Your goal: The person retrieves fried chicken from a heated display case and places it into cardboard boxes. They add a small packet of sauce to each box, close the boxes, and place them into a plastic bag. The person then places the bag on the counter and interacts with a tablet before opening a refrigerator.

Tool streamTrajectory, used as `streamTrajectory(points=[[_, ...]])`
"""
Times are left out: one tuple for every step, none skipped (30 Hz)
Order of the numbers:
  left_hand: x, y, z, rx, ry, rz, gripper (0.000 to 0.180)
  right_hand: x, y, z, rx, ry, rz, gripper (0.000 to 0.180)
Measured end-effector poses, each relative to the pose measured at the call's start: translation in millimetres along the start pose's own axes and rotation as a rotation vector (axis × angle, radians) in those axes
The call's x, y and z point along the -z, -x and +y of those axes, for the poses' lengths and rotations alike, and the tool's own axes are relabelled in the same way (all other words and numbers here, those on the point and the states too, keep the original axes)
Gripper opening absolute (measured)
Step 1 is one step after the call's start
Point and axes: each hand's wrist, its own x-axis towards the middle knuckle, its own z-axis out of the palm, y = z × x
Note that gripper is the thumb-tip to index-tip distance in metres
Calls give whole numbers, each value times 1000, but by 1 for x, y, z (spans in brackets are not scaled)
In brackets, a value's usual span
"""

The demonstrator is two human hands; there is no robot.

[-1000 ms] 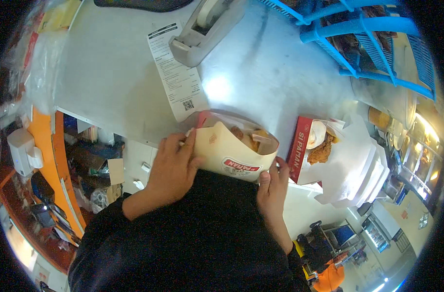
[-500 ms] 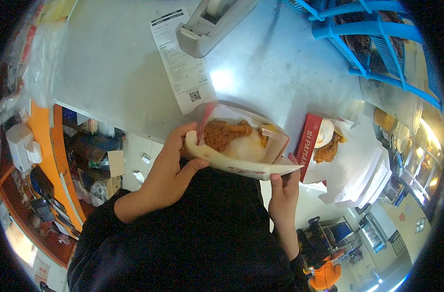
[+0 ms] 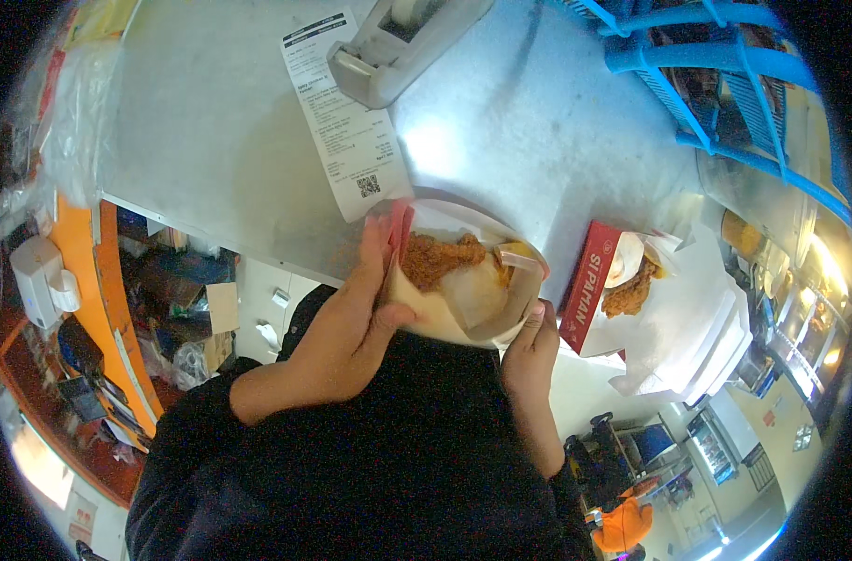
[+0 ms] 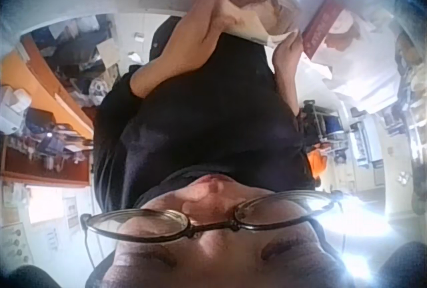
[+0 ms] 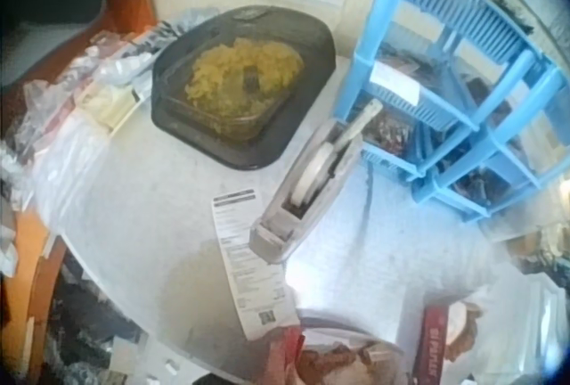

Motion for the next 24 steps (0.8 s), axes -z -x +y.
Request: streamTrajectory(points=[[-2, 0, -2, 58, -58, -42, 68, -4, 1, -3, -5, -24, 21, 50], [-3, -2, -3, 115, -112, -80, 67, -6, 1, -5, -6, -43, 41, 50], [-3, -4, -4, 171, -166, -117, 67, -4, 1, -4, -38, -29, 0, 48], [-4, -4, -5, 156, -277, -121, 67, 0, 0, -2, -70, -16, -40, 47], [-4, -5, -6, 138, -386, -124, 67, 2, -1, 0, -100, -1, -78, 47], [-4, -6, -6, 120, -496, -126, 67, 1, 1, 3, -78, -42, -52, 49], [-2, -5, -4, 67, -514, -106, 68, -2, 4, 9, -55, -82, -27, 52], [1, -4, 0, 17, -532, -88, 68, -3, 4, 13, -35, -123, -4, 55], [3, -3, 3, -32, -549, -69, 69, -3, 4, 14, 29, -63, 3, 55], [1, -3, 1, -31, -533, -27, 70, -3, 3, 14, 93, -2, 9, 55], [-4, -1, -4, -31, -519, 13, 71, -4, 3, 15, 155, 56, 16, 55], [-8, 0, -6, -29, -505, 53, 72, -4, 3, 16, 218, 115, 21, 55], [-9, 0, -7, 55, -497, 12, 71, -4, 2, 17, 280, 175, 26, 55], [-9, -3, -8, 134, -490, -30, 70, -5, 1, 17, 343, 234, 35, 55], [-9, -7, -10, 214, -482, -71, 69, -6, -1, 13, 246, 224, 4, 55], [-10, -11, -11, 253, -511, -73, 66, -6, -3, 7, 150, 214, -27, 55], [-11, -17, -12, 293, -540, -74, 63, -5, -6, 0, 53, 204, -59, 56], [-13, -21, -13, 333, -570, -75, 61, -5, -9, -4, 31, 216, -70, 48], [-15, -24, -17, 91, -674, 26, 58, -10, -13, -9, 194, 262, 93, 44], [-19, -26, -24, -154, -768, 128, 56, -17, -16, -14, 357, 307, 258, 39], [-22, -28, -28, -403, -854, 230, 53, -22, -20, -18, 520, 349, 423, 35], [-26, -33, -31, -456, -866, 200, 53, -20, -26, -23, 619, 356, 399, 32], [-29, -39, -31, -500, -876, 176, 53, -14, -33, -31, 723, 364, 366, 30], [-33, -42, -31, -545, -885, 150, 52, -12, -38, -35, 827, 371, 332, 28]])
